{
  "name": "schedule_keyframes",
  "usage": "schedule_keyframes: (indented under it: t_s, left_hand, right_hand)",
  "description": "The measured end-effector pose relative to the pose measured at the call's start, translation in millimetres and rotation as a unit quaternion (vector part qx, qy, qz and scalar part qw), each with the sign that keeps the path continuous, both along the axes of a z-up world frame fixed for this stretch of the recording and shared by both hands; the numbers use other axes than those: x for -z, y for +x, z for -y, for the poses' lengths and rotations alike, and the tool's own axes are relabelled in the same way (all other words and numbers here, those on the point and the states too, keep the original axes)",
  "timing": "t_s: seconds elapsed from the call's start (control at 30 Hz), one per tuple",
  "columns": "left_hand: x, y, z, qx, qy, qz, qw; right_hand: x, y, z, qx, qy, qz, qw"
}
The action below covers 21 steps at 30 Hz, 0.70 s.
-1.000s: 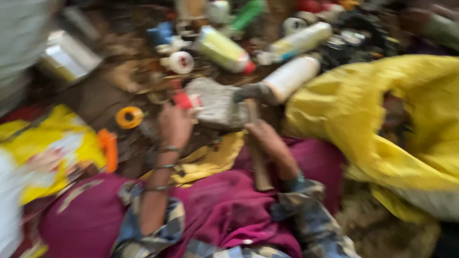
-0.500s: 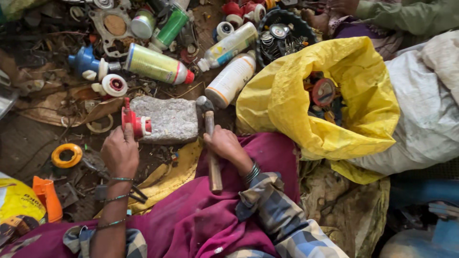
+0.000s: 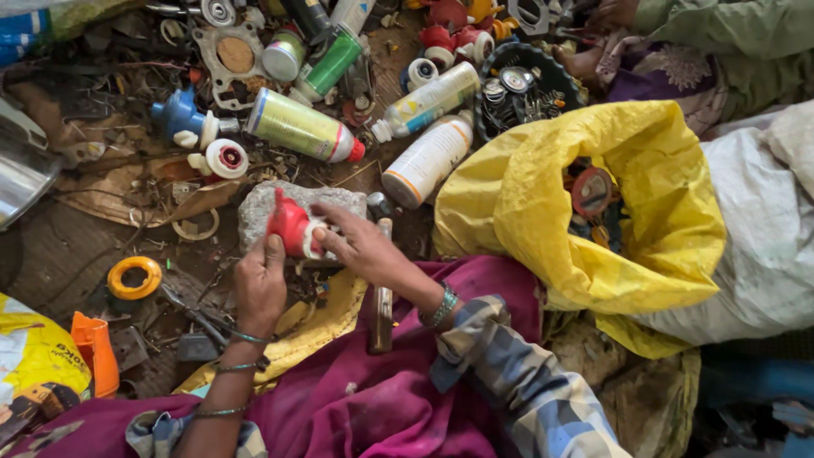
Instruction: The person sits on the floor and uses a hammer to strike a red plastic object placed on a stone block, breaking it apart. They then separate the pieces by hand and place them into a yellow bag.
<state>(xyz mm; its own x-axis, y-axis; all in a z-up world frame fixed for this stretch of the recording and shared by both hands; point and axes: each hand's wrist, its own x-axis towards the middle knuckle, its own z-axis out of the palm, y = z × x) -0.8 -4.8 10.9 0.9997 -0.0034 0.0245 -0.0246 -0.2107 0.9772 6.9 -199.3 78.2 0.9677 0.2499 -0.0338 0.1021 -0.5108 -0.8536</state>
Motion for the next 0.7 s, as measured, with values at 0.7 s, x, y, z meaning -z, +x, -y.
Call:
schedule_keyframes:
  t_s: [0.7]
  left_hand:
    - [18.2, 6.6, 1.3, 0.040, -0.163, -0.085, 0.982]
  right_hand:
    - [35.9, -24.0, -16.8, -0.010, 0.092, -0.008, 0.996]
